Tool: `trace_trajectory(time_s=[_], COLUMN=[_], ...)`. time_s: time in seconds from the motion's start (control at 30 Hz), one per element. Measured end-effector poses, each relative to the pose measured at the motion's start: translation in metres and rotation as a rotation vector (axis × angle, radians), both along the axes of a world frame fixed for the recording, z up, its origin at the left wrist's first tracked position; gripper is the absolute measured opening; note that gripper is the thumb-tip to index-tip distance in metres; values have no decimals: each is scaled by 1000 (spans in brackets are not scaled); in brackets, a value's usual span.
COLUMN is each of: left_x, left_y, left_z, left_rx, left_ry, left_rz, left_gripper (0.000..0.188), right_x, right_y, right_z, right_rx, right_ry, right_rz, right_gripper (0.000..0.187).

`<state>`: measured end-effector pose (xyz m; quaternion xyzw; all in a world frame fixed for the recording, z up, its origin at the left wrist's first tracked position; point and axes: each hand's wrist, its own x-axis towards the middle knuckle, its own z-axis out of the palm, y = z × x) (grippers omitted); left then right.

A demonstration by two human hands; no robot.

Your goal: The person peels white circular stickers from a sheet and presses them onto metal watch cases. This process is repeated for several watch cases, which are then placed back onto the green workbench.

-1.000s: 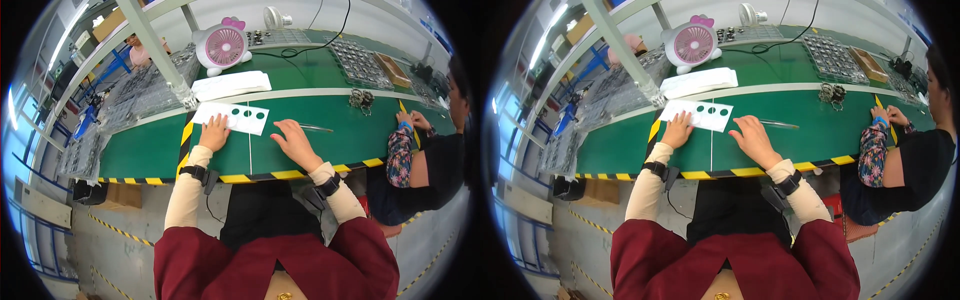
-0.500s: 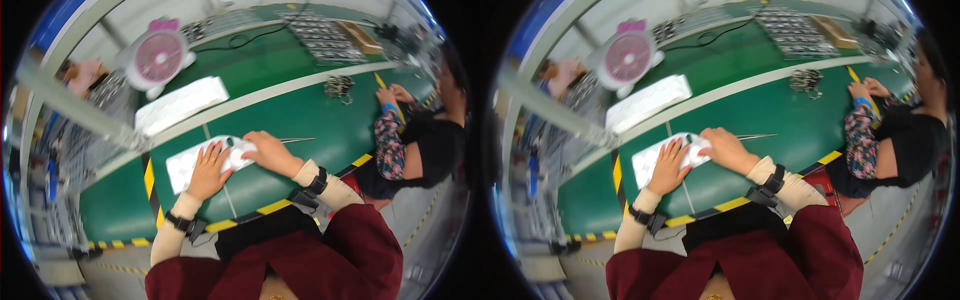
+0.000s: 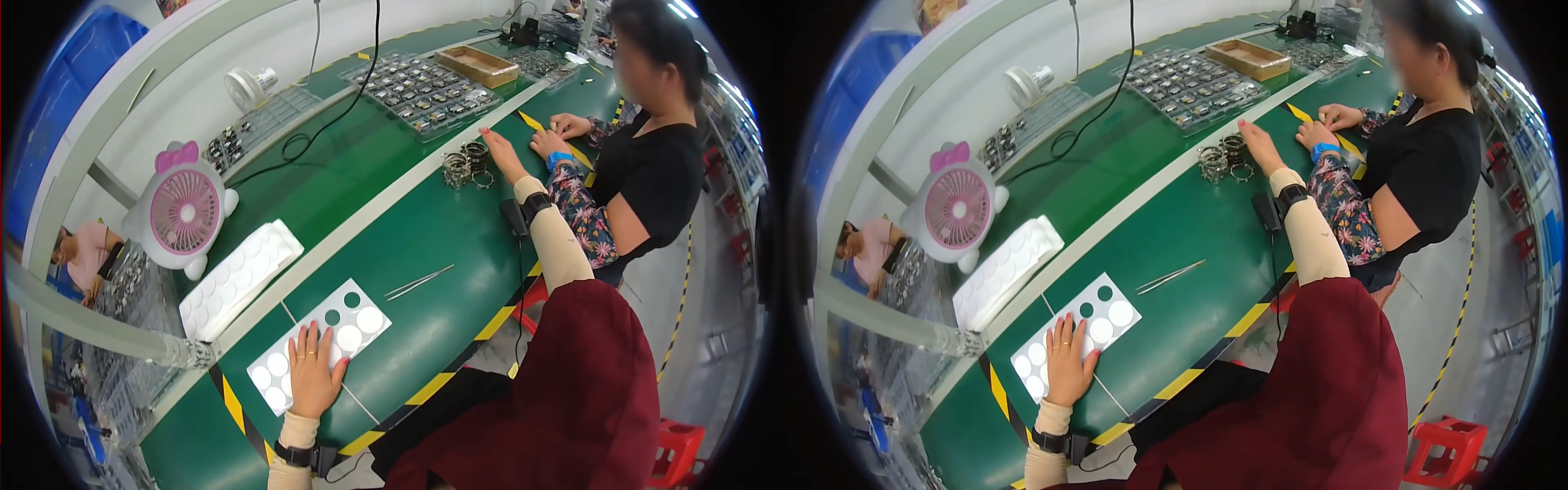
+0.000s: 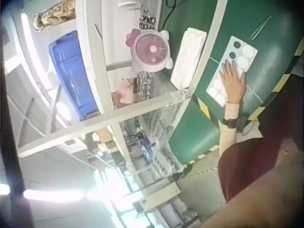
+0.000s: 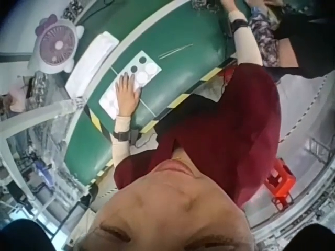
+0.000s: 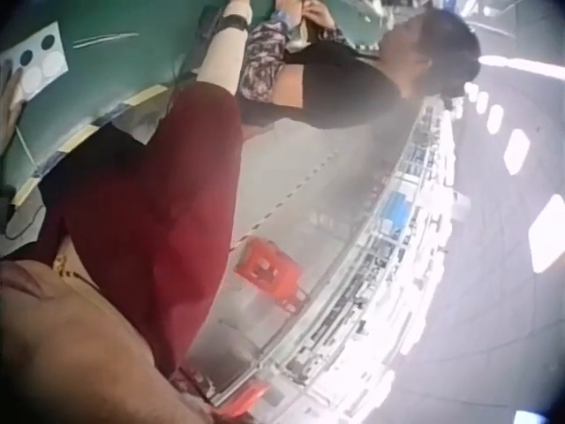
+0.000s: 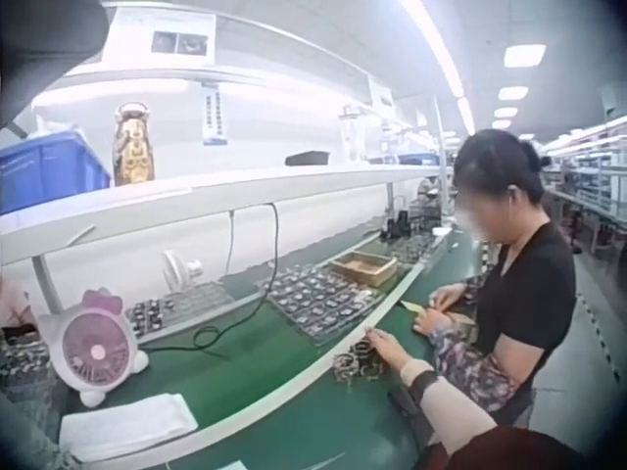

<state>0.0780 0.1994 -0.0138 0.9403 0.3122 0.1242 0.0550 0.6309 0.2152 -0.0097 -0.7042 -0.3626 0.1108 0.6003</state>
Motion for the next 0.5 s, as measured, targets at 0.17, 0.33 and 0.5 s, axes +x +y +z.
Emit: trace_trajectory(time_s=[0.17,0.33,0.5], left_x=[0,1,4], left_y=[-2,-3,-2], left_z=[4,5,6], left_rx=[-31,-42,-45], left_ry=[15,32,21], left_rz=[18,30,24], left_gripper=[56,56,56], right_x=[-10,-25,-62], right_y=[7,12,17], right_z=[-6,-12,-14], right_rx=[-10,28,35], right_ry=[294,212,246], right_rz=[267,313,416], right_gripper=[43,38,34])
